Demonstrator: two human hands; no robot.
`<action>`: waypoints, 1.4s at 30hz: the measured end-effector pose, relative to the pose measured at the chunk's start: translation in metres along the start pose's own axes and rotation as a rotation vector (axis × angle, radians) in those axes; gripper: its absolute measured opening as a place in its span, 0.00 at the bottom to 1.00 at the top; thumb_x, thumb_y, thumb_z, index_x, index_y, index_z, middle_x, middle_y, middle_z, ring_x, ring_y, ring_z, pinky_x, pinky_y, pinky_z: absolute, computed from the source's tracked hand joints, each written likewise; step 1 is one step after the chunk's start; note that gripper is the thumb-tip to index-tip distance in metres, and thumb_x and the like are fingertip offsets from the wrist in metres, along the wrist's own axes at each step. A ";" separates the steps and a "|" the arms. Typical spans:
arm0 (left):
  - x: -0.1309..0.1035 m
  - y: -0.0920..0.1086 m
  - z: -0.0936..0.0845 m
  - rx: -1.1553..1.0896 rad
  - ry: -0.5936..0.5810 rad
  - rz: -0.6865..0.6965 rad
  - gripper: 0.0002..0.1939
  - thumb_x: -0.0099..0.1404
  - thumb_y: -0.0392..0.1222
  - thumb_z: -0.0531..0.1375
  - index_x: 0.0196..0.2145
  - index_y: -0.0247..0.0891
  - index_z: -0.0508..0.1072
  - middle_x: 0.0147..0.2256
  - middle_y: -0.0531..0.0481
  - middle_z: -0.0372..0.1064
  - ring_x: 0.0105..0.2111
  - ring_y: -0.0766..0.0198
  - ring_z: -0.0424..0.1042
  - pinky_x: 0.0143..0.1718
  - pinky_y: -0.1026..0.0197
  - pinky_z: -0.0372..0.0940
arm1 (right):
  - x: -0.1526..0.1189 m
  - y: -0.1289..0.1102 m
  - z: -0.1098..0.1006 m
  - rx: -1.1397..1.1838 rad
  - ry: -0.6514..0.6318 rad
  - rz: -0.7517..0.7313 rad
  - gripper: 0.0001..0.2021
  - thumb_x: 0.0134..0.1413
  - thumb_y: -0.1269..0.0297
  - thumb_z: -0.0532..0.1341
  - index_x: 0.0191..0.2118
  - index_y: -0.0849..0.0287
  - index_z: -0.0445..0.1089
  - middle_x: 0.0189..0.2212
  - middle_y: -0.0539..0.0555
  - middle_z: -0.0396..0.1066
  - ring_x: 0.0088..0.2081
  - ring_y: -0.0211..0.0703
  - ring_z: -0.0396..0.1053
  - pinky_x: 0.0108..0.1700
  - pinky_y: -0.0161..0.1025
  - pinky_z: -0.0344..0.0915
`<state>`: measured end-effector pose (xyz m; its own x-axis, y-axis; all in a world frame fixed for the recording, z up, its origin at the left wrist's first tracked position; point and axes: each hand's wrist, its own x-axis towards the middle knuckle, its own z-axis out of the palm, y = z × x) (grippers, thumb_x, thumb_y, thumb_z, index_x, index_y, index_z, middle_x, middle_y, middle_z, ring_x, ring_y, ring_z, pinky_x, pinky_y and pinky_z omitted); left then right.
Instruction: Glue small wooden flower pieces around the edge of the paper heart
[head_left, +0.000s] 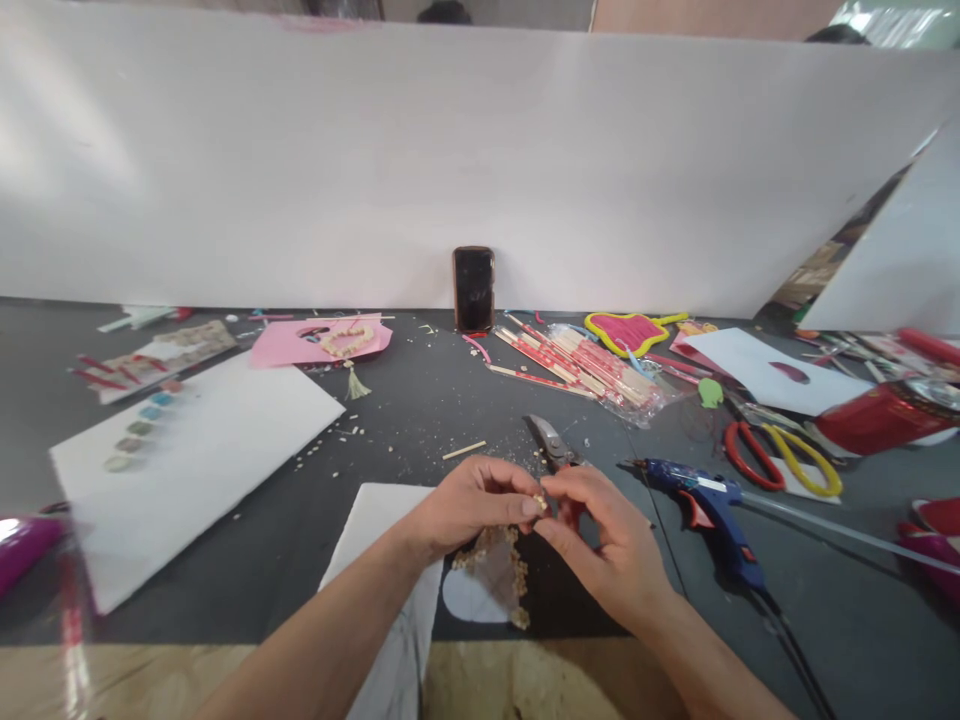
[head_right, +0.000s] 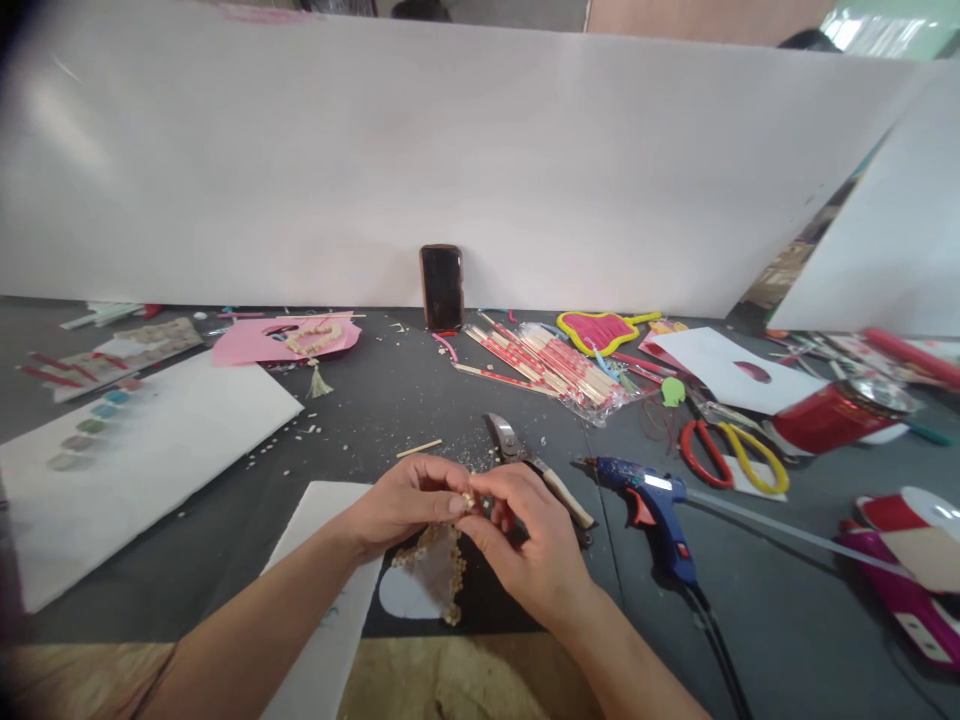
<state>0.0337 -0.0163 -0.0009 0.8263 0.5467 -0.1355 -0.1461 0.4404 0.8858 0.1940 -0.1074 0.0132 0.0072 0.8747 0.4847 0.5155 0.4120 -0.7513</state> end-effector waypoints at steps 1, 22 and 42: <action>0.001 -0.001 0.000 0.005 0.020 0.008 0.10 0.51 0.42 0.69 0.29 0.32 0.77 0.24 0.51 0.69 0.25 0.70 0.64 0.30 0.66 0.58 | 0.000 -0.001 -0.001 0.053 0.011 0.061 0.09 0.55 0.67 0.60 0.43 0.53 0.68 0.34 0.51 0.69 0.28 0.34 0.68 0.29 0.31 0.68; 0.002 -0.001 0.000 -0.037 0.083 -0.021 0.14 0.42 0.40 0.72 0.26 0.31 0.77 0.24 0.51 0.71 0.24 0.71 0.65 0.28 0.67 0.58 | 0.001 0.001 0.000 -0.116 0.011 -0.033 0.07 0.55 0.69 0.60 0.40 0.54 0.70 0.33 0.52 0.71 0.28 0.37 0.69 0.31 0.34 0.69; 0.000 0.001 -0.002 0.079 0.021 -0.010 0.11 0.52 0.43 0.68 0.29 0.31 0.77 0.25 0.50 0.70 0.26 0.69 0.64 0.31 0.65 0.58 | -0.001 0.006 0.002 -0.173 -0.016 -0.101 0.10 0.55 0.70 0.59 0.43 0.54 0.69 0.34 0.53 0.71 0.37 0.41 0.71 0.33 0.34 0.70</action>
<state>0.0323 -0.0148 -0.0005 0.8157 0.5577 -0.1533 -0.0938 0.3892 0.9164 0.1954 -0.1054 0.0073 -0.0651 0.8358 0.5452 0.6528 0.4489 -0.6102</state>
